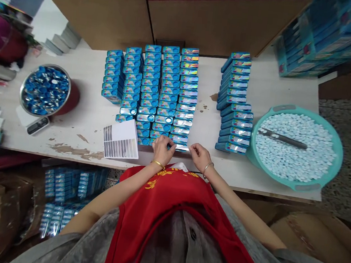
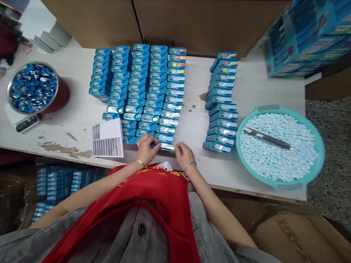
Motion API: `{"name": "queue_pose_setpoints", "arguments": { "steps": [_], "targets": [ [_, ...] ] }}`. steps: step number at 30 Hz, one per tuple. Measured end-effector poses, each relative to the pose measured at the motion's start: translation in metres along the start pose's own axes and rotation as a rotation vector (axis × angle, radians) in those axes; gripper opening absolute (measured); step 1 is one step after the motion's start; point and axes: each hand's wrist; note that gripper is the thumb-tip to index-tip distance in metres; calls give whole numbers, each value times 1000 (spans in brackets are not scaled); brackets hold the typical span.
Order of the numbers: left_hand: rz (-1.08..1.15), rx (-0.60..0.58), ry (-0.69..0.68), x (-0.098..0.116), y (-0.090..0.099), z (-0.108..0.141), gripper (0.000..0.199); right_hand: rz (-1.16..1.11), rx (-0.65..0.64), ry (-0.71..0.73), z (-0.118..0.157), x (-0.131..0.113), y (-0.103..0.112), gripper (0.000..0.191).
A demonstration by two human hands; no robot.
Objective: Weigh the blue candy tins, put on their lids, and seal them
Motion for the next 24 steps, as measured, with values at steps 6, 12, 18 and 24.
{"name": "queue_pose_setpoints", "arguments": {
  "steps": [6, 12, 18, 24],
  "targets": [
    [-155, 6, 10, 3, -1, 0, 8, 44, -16, -20, -6, 11, -1, 26],
    [-235, 33, 114, 7, 3, -1, 38, -134, -38, -30, 5, 15, -19, 45],
    [-373, -53, -134, -1, 18, 0, 44, 104, 59, -20, -16, 7, -2, 59],
    [-597, -284, -470, -13, 21, -31, 121, 555, 347, 153, -150, -61, 60, 64]
  ]
}}
Point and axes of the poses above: each hand's wrist, its own z-axis away from the middle knuckle, its own y-axis out of the back of the hand, x = y × z, and after that the axes turned 13 degrees about -x, right-handed
